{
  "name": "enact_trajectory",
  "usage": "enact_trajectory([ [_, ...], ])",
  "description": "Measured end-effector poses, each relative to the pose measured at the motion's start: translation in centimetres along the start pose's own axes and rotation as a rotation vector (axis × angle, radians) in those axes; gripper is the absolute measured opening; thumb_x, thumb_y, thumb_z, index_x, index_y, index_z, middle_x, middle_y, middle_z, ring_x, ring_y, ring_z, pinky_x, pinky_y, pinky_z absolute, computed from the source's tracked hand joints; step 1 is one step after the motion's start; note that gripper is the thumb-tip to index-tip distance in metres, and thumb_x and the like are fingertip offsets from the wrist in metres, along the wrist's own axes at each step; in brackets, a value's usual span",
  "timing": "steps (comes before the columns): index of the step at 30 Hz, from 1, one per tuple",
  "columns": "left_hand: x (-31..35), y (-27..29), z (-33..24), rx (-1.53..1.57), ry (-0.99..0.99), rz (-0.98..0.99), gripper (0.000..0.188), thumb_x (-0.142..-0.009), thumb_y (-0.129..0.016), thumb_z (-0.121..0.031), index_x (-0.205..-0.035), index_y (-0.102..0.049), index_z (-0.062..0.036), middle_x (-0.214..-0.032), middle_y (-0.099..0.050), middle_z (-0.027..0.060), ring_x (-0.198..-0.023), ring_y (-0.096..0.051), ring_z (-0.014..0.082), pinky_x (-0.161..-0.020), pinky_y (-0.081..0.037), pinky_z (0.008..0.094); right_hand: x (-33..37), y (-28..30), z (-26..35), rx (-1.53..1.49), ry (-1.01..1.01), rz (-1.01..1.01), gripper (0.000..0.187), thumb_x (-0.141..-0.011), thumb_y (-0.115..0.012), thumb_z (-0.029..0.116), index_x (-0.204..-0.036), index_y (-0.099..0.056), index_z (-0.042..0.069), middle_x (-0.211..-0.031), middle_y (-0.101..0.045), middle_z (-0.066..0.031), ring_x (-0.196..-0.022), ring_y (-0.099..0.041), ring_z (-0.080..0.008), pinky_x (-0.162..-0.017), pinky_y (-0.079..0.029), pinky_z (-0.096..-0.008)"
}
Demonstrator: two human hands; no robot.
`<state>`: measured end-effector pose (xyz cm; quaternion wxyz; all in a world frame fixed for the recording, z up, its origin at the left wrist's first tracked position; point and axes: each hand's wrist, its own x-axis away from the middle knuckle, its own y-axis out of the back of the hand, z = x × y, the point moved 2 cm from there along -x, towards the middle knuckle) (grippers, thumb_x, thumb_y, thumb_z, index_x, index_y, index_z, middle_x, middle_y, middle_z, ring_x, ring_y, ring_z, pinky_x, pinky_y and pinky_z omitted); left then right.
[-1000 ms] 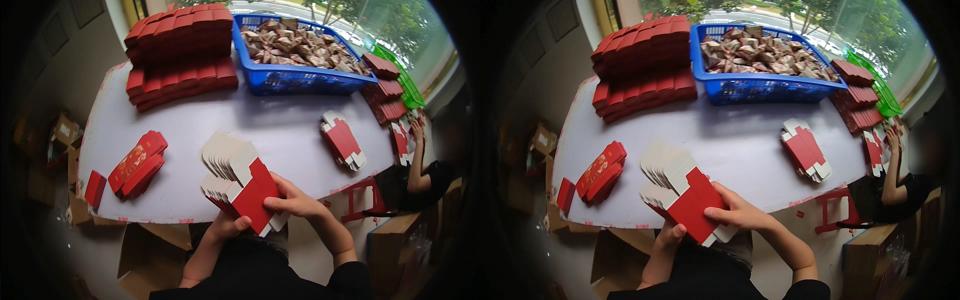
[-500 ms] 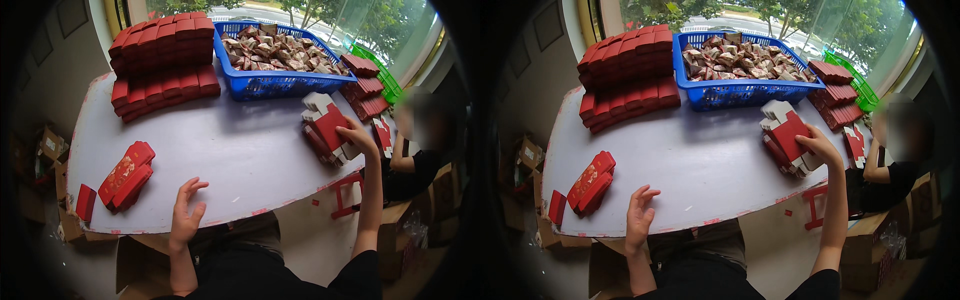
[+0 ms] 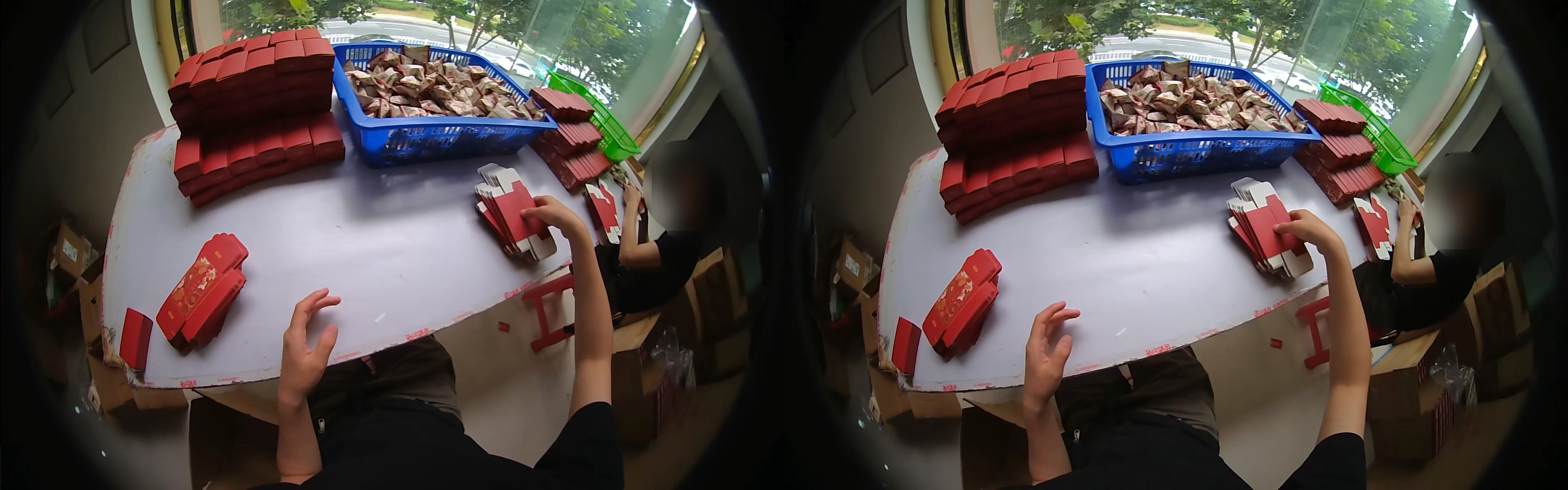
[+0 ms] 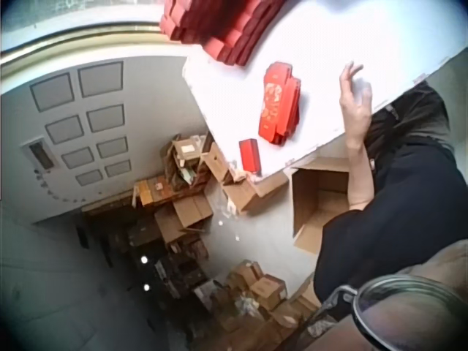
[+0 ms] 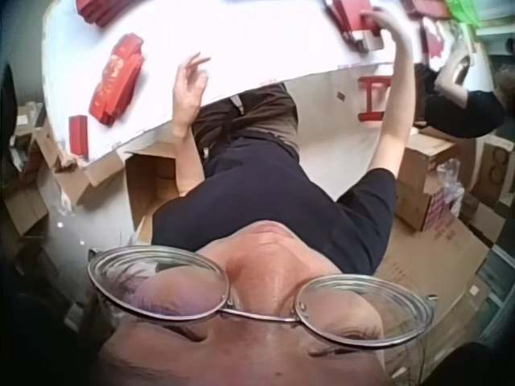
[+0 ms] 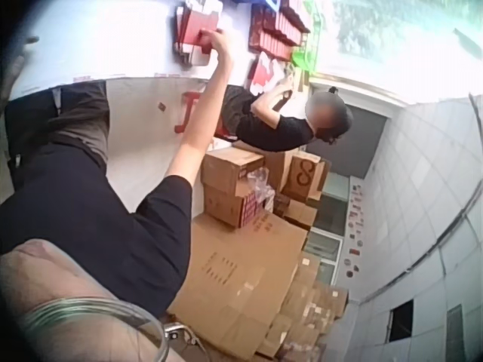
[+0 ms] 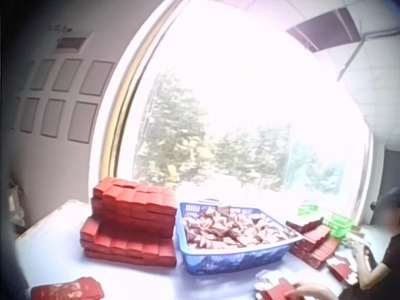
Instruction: The person folds flat red cardboard pieces into small boxes, places wrapped items from a blue basket into each box, and stacks the completed boxes on the table. The person repeats this process multiple times.
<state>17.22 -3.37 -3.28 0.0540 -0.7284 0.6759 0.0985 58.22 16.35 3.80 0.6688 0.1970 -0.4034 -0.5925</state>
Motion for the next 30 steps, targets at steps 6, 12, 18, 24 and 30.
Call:
enact_trajectory([
  [6,-0.1,-0.1,0.2,-0.024,-0.033,0.009,0.041,-0.078,-0.052,-0.007,-0.119,-0.046,-0.0030,-0.109,-0.059,0.0128,-0.107,-0.052,0.0231,-0.097,-0.034,0.0351,-0.2,0.4,-2.2,0.065,-0.089,-0.101,0.057,-0.070,-0.061,0.040,-0.104,-0.058,-0.005,-0.091,-0.062,-0.0142,-0.078,-0.059,-0.0209,-0.073,-0.046,-0.0323],
  [12,0.0,-0.2,-0.2,-0.086,-0.030,0.033,0.041,-0.079,-0.053,-0.009,-0.119,-0.046,-0.0047,-0.109,-0.058,0.0126,-0.106,-0.052,0.0241,-0.095,-0.036,0.0351,-0.2,-1.7,-0.6,0.137,0.205,-0.109,0.118,-0.060,-0.069,0.060,-0.139,-0.007,-0.001,-0.130,-0.034,-0.0315,-0.121,-0.039,-0.0353,-0.098,-0.034,-0.0360],
  [18,0.4,0.4,-0.4,-0.098,-0.092,0.036,0.037,-0.079,-0.054,-0.008,-0.116,-0.049,-0.0039,-0.106,-0.060,0.0118,-0.103,-0.055,0.0244,-0.093,-0.038,0.0349,-1.1,-4.6,0.7,0.442,0.070,-0.257,0.120,-0.051,-0.072,0.055,-0.142,-0.005,0.014,-0.126,-0.034,-0.0313,-0.109,-0.046,-0.0453,-0.092,-0.040,-0.0421],
  [24,-0.5,8.7,-5.0,-0.943,-0.309,-0.204,0.051,-0.072,-0.064,-0.014,-0.119,-0.047,-0.0064,-0.110,-0.056,0.0127,-0.111,-0.048,0.0299,-0.097,-0.033,0.0405,-0.2,-5.0,2.5,0.530,-0.016,-0.306,0.095,-0.061,-0.063,0.050,-0.141,-0.017,0.026,-0.124,-0.038,-0.0280,-0.101,-0.053,-0.0441,-0.086,-0.044,-0.0430],
  [30,-1.3,14.6,-2.9,-1.460,0.109,0.031,0.084,-0.063,-0.073,-0.035,-0.134,-0.031,-0.0180,-0.130,-0.034,0.0179,-0.118,-0.034,0.0362,-0.096,-0.027,0.0533,0.3,-5.3,3.1,0.574,-0.058,-0.347,0.086,-0.067,-0.056,0.055,-0.140,-0.021,0.027,-0.126,-0.038,-0.0237,-0.102,-0.053,-0.0427,-0.087,-0.043,-0.0435],
])
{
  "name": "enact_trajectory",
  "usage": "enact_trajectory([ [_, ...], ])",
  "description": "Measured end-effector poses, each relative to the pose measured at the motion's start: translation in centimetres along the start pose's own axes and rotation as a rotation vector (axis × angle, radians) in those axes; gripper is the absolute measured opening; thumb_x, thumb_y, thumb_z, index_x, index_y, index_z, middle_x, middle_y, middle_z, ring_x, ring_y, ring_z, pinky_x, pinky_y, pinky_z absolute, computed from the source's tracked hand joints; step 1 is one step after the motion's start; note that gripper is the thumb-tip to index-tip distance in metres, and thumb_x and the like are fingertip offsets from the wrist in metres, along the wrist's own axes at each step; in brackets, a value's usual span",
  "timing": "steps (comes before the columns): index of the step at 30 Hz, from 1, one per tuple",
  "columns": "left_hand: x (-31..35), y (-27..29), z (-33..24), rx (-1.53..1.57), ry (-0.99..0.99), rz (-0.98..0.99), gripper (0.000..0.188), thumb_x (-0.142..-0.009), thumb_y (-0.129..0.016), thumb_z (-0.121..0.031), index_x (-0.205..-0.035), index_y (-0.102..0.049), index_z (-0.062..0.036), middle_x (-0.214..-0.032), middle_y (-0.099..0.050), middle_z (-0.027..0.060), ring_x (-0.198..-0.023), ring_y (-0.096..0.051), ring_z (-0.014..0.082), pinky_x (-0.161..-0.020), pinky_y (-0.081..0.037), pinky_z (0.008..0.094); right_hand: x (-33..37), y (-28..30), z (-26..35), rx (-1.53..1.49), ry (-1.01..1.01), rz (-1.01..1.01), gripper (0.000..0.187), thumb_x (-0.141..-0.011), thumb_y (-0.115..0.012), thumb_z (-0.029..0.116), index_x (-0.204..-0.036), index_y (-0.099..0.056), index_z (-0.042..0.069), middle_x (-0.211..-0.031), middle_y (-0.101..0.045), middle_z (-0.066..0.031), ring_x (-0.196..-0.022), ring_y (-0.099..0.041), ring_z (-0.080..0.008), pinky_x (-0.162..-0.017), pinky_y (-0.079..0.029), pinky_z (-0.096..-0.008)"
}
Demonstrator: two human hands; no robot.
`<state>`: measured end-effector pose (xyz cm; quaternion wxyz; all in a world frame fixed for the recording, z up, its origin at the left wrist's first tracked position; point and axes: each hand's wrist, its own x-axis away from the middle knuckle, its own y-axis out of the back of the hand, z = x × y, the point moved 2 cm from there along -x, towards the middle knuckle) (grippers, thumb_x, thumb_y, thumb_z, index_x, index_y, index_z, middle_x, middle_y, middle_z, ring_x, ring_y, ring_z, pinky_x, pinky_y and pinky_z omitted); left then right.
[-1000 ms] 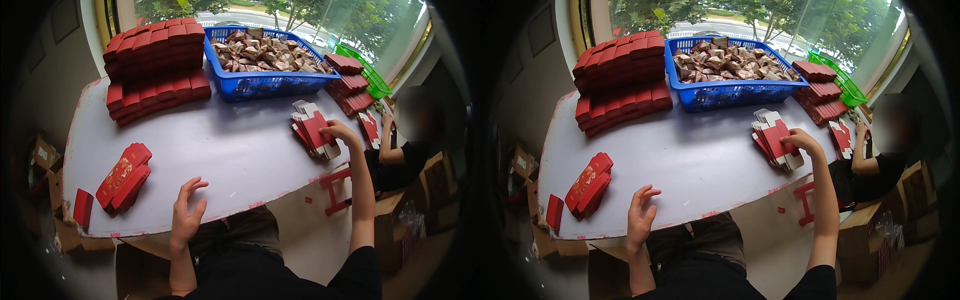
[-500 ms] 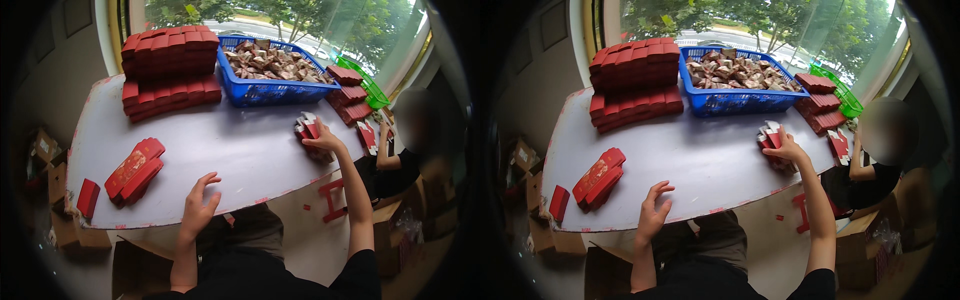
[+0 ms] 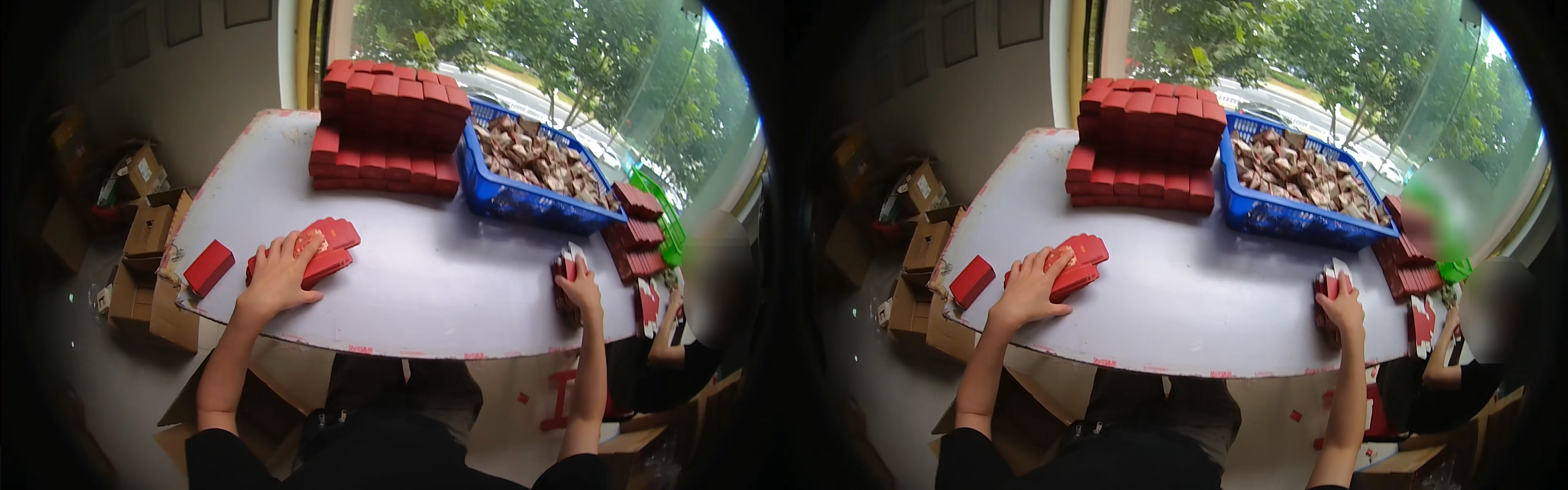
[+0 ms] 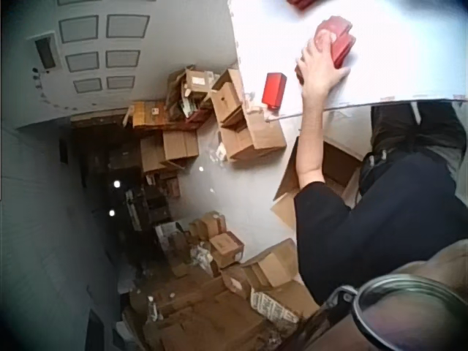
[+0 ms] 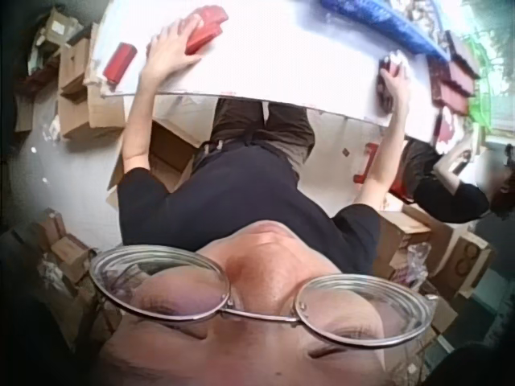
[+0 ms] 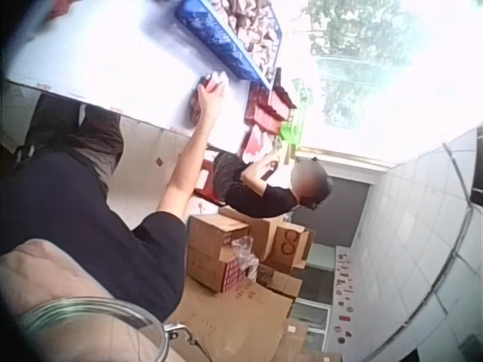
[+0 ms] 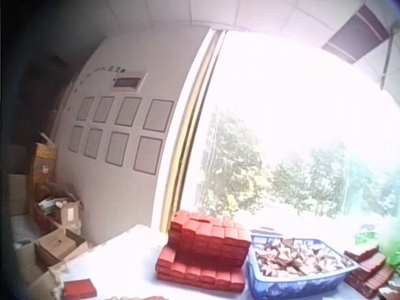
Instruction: The person folds flat red cardboard pieces into small boxes, places wrapped items from a blue basket into each box, and stacks the completed boxes on the table. The person repeats this process multiple times.
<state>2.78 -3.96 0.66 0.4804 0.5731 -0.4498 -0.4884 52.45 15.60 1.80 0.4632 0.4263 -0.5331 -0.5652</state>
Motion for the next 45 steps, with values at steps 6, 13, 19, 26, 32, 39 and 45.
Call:
enact_trajectory([
  [6,-3.4,-1.1,3.0,-0.016,0.032,-0.097,0.080,-0.065,-0.071,-0.030,-0.134,-0.031,-0.0190,-0.124,-0.037,0.0144,-0.109,-0.040,0.0320,-0.090,-0.032,0.0476,0.4,0.9,-0.6,-0.140,0.106,-0.023,0.090,-0.067,-0.060,0.056,-0.138,-0.025,0.013,-0.125,-0.043,-0.0228,-0.104,-0.053,-0.0383,-0.087,-0.043,-0.0422],
  [13,-7.5,0.6,8.0,0.004,0.078,0.172,0.087,-0.064,-0.069,-0.017,-0.138,-0.024,-0.0249,-0.139,-0.027,0.0121,-0.130,-0.024,0.0292,-0.103,-0.020,0.0527,1.7,2.5,-3.1,-0.489,0.128,-0.073,0.079,-0.071,-0.063,0.044,-0.135,-0.032,0.009,-0.119,-0.050,-0.0219,-0.106,-0.052,-0.0353,-0.089,-0.041,-0.0391],
  [19,-11.1,-0.1,13.4,-0.010,0.086,0.185,0.089,-0.057,-0.063,0.003,-0.135,-0.028,-0.0220,-0.141,-0.026,0.0134,-0.132,-0.022,0.0294,-0.105,-0.021,0.0459,2.9,4.5,-2.9,-0.610,0.316,-0.588,0.084,-0.067,-0.072,0.021,-0.136,-0.027,0.008,-0.111,-0.048,-0.0185,-0.098,-0.052,-0.0331,-0.085,-0.043,-0.0389],
  [26,-12.5,1.6,11.0,-0.386,0.151,0.037,0.085,-0.058,-0.064,0.004,-0.134,-0.030,-0.0179,-0.135,-0.034,0.0147,-0.127,-0.030,0.0318,-0.105,-0.023,0.0448,5.1,3.4,6.3,-0.951,0.641,-0.295,0.098,-0.057,-0.081,0.024,-0.135,-0.024,0.007,-0.103,-0.053,-0.0173,-0.089,-0.056,-0.0313,-0.078,-0.047,-0.0369],
  [32,-10.6,2.0,-8.9,0.883,-0.317,-0.004,0.056,-0.073,-0.064,-0.005,-0.124,-0.042,-0.0058,-0.123,-0.050,0.0073,-0.109,-0.050,0.0210,-0.091,-0.039,0.0362,5.9,2.1,15.6,-1.176,0.810,-0.107,0.049,-0.066,-0.077,0.025,-0.103,-0.052,0.006,-0.079,-0.063,-0.0157,-0.068,-0.063,-0.0318,-0.060,-0.049,-0.0359],
  [39,-9.4,-4.2,-17.0,1.657,-0.132,-0.024,0.074,-0.079,-0.066,-0.012,-0.132,-0.013,-0.0090,-0.124,-0.037,0.0123,-0.117,-0.039,0.0220,-0.098,-0.034,0.0358,7.5,-1.7,19.2,-1.252,0.817,0.118,0.026,-0.088,-0.048,0.016,-0.111,-0.047,0.004,-0.080,-0.060,-0.0232,-0.073,-0.059,-0.0410,-0.061,-0.047,-0.0412],
  [45,-8.6,-3.4,-16.2,1.700,0.070,-0.138,0.095,-0.075,-0.068,-0.006,-0.138,0.003,-0.0142,-0.123,-0.038,0.0153,-0.107,-0.050,0.0234,-0.080,-0.052,0.0360,8.3,-2.8,19.5,-1.527,0.824,0.346,0.056,-0.084,-0.054,0.005,-0.134,-0.030,0.011,-0.103,-0.051,-0.0138,-0.089,-0.059,-0.0225,-0.073,-0.050,-0.0325],
])
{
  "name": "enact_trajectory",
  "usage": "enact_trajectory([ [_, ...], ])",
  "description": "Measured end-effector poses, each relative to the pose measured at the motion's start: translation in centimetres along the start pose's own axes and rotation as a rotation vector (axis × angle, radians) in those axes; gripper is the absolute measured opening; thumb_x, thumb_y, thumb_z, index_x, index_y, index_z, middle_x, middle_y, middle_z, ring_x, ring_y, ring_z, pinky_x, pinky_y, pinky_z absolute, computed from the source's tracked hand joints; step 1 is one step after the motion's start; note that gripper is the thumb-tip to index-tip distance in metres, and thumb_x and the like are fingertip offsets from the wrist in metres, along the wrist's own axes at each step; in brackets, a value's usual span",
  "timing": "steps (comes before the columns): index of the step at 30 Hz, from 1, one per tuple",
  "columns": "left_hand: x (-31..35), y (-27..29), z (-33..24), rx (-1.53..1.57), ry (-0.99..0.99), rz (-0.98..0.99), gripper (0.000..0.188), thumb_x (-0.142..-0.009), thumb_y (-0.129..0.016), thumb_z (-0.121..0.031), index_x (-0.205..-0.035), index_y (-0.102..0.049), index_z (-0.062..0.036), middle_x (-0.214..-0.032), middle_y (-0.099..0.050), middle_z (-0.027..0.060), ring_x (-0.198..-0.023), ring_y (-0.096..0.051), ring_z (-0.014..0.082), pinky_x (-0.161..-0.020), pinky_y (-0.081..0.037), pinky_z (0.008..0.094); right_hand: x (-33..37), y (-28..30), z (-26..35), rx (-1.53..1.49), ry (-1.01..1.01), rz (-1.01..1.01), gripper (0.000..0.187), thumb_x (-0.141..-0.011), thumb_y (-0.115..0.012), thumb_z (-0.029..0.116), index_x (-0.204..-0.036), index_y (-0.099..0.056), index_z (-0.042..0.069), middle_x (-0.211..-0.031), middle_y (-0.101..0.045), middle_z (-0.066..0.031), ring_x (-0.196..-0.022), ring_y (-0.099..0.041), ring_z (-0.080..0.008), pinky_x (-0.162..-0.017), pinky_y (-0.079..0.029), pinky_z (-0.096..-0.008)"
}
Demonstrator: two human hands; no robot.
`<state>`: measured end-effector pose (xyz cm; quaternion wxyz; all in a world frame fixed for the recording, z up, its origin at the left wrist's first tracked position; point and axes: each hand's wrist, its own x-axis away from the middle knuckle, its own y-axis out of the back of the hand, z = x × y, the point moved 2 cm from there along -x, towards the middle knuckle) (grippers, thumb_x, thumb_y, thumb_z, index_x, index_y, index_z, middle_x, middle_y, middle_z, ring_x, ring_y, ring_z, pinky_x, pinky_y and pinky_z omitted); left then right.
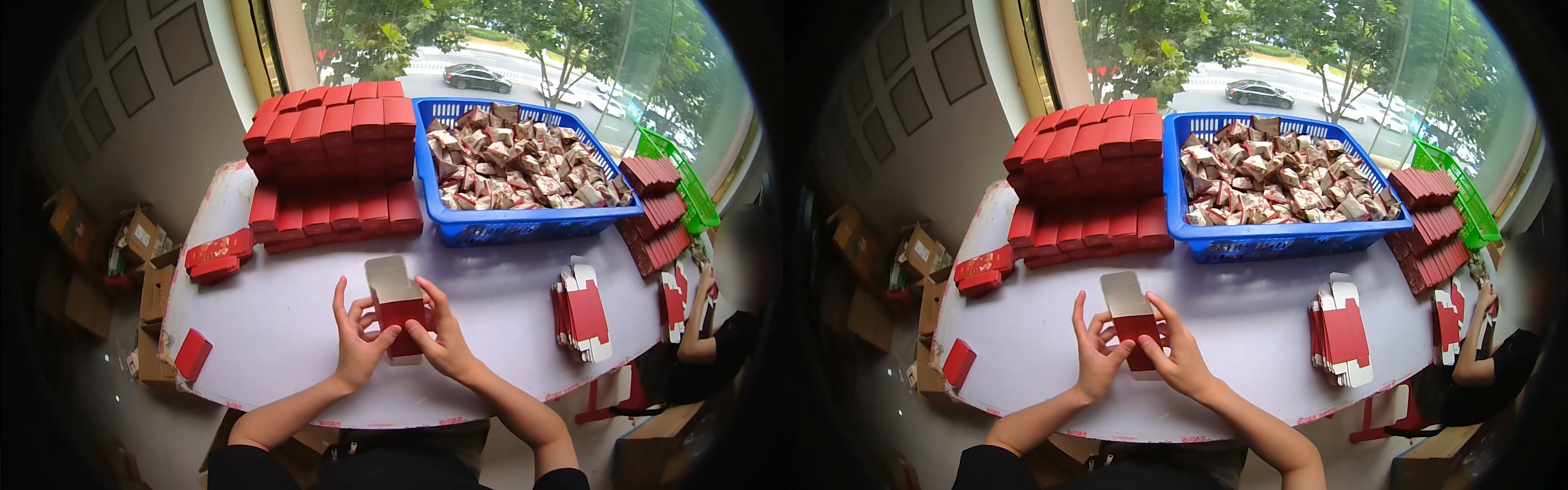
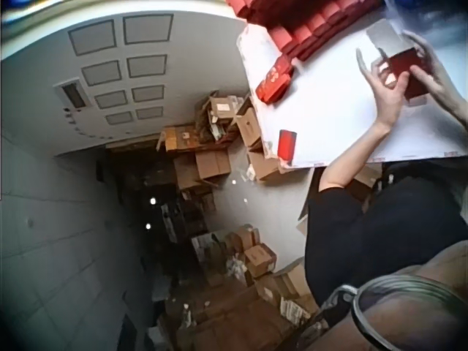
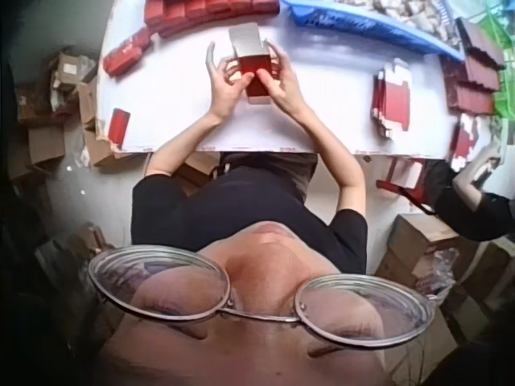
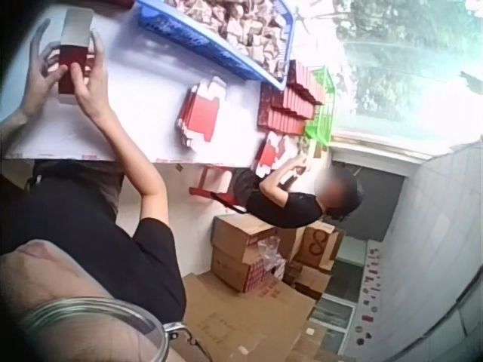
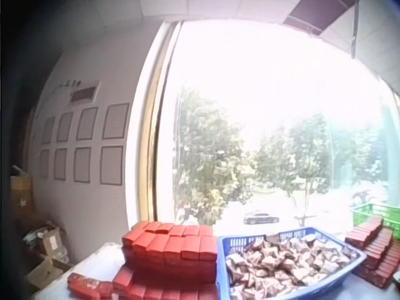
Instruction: The person folds flat red cardboard pieces into small boxes, places wrapped items from a blue basket into each box, and stacks the completed boxes on the table. The person repeats this process multiple times.
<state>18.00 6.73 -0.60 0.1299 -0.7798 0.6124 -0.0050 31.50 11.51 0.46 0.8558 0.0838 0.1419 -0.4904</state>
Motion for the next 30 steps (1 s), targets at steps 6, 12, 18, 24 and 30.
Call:
enact_trajectory([
  [6,-0.1,0.5,0.3,-0.181,-0.049,0.202,0.083,-0.078,-0.067,-0.014,-0.140,-0.012,-0.0138,-0.109,-0.050,0.0133,-0.105,-0.052,0.0232,-0.077,-0.053,0.0345,-0.2,0.4,-0.3,-0.019,-0.030,0.043,0.057,-0.080,-0.060,0.004,-0.131,-0.034,0.008,-0.106,-0.047,-0.0118,-0.093,-0.058,-0.0187,-0.075,-0.052,-0.0289],
  [12,0.0,1.4,1.2,-0.159,-0.057,0.375,0.089,-0.077,-0.068,-0.020,-0.141,-0.006,-0.0181,-0.116,-0.046,0.0163,-0.102,-0.054,0.0244,-0.072,-0.054,0.0336,-0.5,0.3,-0.7,-0.040,-0.192,0.106,0.025,-0.082,-0.061,0.012,-0.101,-0.048,0.000,-0.090,-0.059,-0.0111,-0.081,-0.061,-0.0159,-0.066,-0.052,-0.0273],
  [18,0.1,1.4,0.9,-0.239,0.144,0.438,0.063,-0.078,-0.066,-0.021,-0.128,-0.029,-0.0084,-0.111,-0.047,0.0165,-0.096,-0.056,0.0254,-0.074,-0.052,0.0339,0.1,0.2,-2.4,0.058,-0.231,0.121,0.023,-0.087,-0.054,0.017,-0.102,-0.047,0.001,-0.084,-0.058,-0.0085,-0.073,-0.055,-0.0141,-0.064,-0.044,-0.0252],
  [24,-0.1,1.8,1.3,-0.218,0.170,0.409,0.047,-0.079,-0.065,-0.020,-0.112,-0.035,-0.0049,-0.104,-0.050,0.0140,-0.093,-0.056,0.0231,-0.075,-0.051,0.0338,0.4,-0.7,-2.1,-0.129,-0.235,0.014,0.056,-0.089,-0.046,0.012,-0.136,-0.016,0.006,-0.091,-0.051,-0.0073,-0.083,-0.048,-0.0124,-0.075,-0.039,-0.0256],
  [30,0.0,1.6,-0.4,-0.169,0.267,0.565,0.045,-0.081,-0.063,-0.023,-0.112,-0.035,-0.0080,-0.104,-0.052,0.0127,-0.097,-0.055,0.0227,-0.079,-0.050,0.0362,-0.5,0.3,-1.1,-0.604,-0.639,0.003,0.044,-0.088,-0.048,0.022,-0.127,-0.039,0.004,-0.104,-0.054,-0.0057,-0.099,-0.050,-0.0137,-0.091,-0.036,-0.0285],
])
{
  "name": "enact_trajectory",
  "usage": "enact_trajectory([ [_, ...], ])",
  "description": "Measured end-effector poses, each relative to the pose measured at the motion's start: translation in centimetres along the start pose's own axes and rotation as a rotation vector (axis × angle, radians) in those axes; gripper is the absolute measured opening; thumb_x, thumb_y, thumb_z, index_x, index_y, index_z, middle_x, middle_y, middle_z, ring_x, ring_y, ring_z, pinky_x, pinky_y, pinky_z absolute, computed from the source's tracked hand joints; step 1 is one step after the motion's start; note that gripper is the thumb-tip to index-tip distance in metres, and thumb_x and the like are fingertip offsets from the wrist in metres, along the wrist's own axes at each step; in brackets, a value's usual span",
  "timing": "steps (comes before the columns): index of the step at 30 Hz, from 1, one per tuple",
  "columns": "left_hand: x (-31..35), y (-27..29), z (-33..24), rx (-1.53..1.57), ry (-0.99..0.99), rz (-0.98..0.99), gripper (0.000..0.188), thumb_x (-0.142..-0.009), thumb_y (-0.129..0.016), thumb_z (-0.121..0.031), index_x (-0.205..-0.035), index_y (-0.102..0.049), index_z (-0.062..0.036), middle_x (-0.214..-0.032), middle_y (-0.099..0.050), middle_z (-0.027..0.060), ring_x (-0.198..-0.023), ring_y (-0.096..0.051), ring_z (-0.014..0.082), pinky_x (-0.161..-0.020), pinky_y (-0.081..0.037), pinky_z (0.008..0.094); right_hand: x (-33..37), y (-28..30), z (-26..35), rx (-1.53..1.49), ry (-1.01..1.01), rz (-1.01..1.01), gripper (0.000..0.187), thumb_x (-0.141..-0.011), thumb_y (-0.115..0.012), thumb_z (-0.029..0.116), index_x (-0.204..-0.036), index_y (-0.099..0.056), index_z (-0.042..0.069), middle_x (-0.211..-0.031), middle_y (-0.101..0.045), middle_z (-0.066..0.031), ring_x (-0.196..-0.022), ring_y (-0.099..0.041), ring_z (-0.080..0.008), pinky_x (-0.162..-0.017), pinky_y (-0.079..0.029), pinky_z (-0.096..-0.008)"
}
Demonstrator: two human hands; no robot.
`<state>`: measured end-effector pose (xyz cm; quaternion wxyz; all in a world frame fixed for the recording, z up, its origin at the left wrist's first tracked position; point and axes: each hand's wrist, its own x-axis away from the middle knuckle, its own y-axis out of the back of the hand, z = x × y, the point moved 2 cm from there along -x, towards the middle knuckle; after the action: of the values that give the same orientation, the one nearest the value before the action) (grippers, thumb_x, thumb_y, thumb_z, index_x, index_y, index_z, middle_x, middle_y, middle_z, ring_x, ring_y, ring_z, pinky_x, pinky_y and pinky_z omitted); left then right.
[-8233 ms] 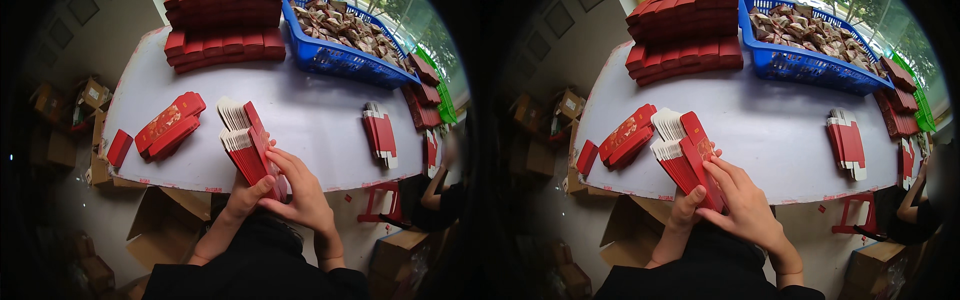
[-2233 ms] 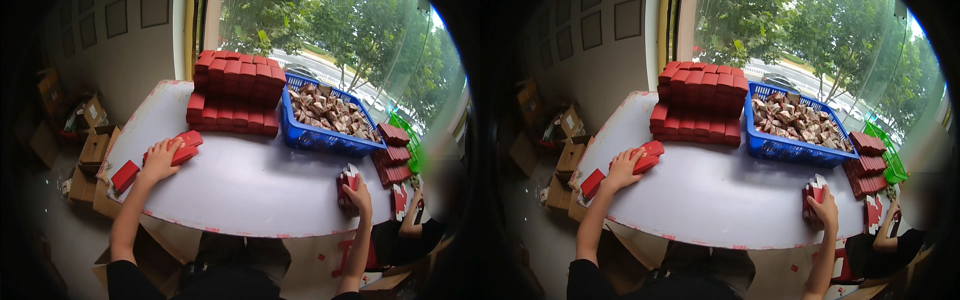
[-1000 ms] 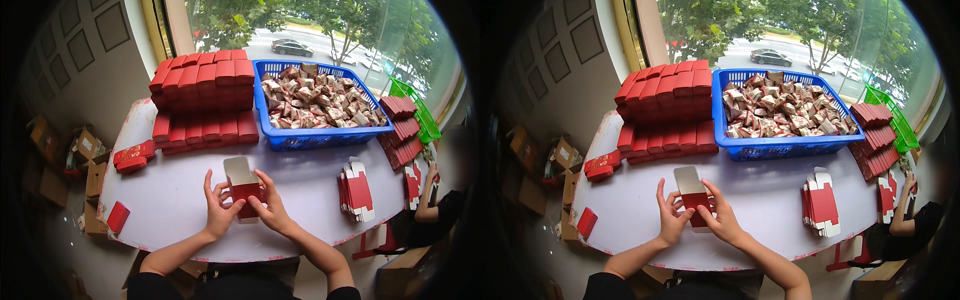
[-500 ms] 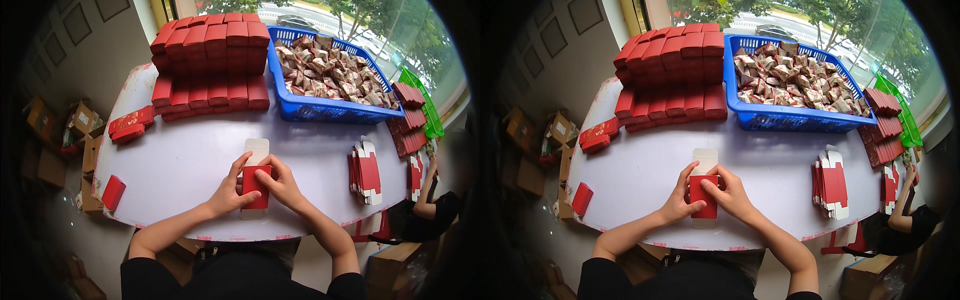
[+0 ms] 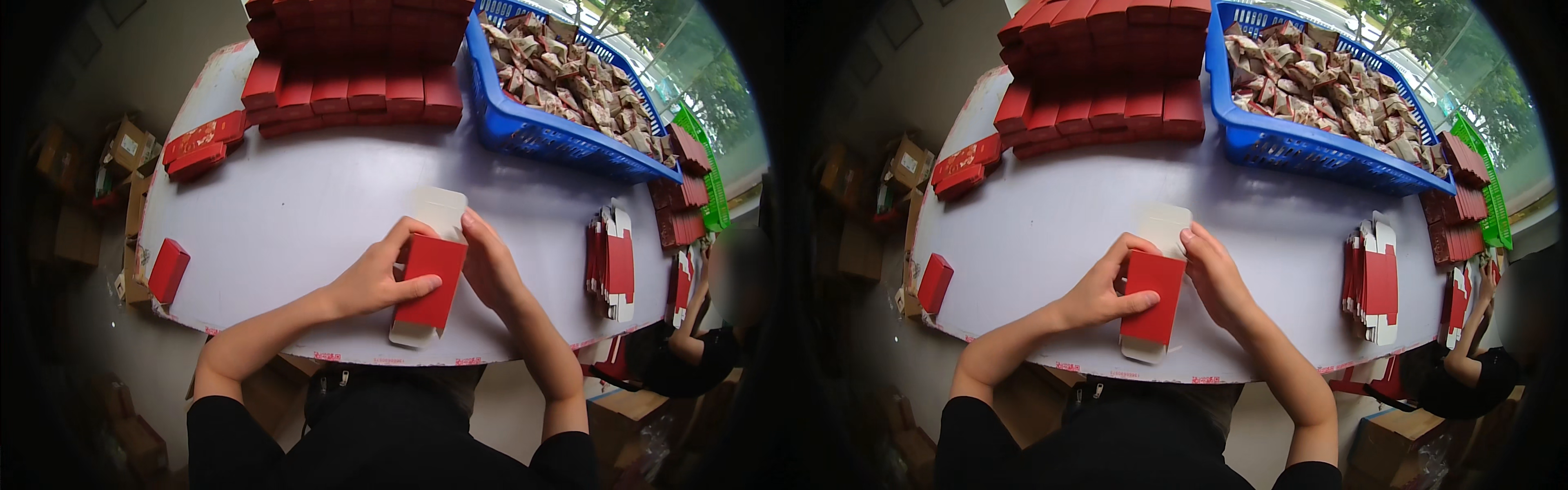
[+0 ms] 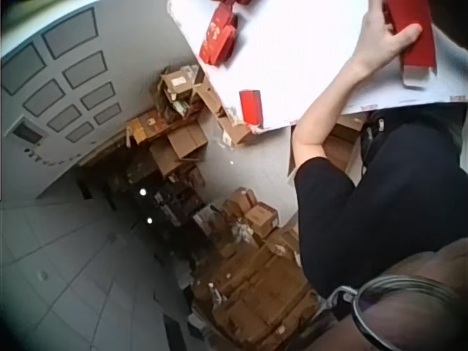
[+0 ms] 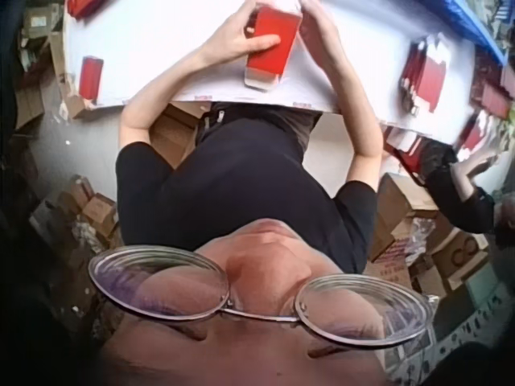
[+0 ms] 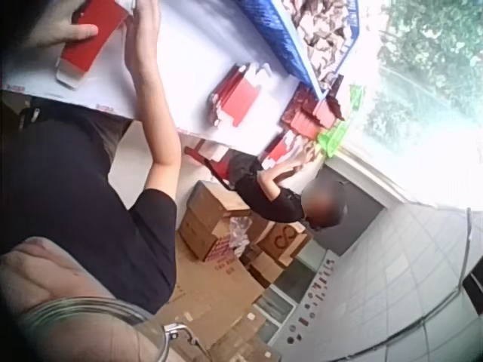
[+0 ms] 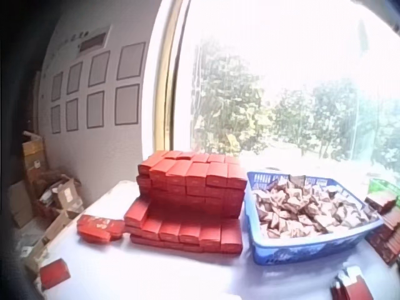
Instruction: The person folds flat red cardboard pieces into small boxes, places wrapped items from a blue basket into each box, and stacks the completed boxes on the table. The person repeats this process multiple times.
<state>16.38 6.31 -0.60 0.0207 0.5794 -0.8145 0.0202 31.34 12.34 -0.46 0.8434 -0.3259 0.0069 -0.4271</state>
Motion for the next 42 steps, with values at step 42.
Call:
enact_trajectory([
  [42,0.3,-0.2,1.6,-0.071,-0.009,-0.183,0.059,-0.073,-0.071,-0.023,-0.113,-0.030,-0.0087,-0.088,-0.060,0.0116,-0.070,-0.054,0.0129,-0.060,-0.042,0.0237,0.4,0.9,0.1,0.248,0.134,0.058,0.020,-0.077,-0.056,0.009,-0.097,-0.053,0.005,-0.094,-0.055,-0.0036,-0.086,-0.051,-0.0112,-0.079,-0.041,-0.0270],
])
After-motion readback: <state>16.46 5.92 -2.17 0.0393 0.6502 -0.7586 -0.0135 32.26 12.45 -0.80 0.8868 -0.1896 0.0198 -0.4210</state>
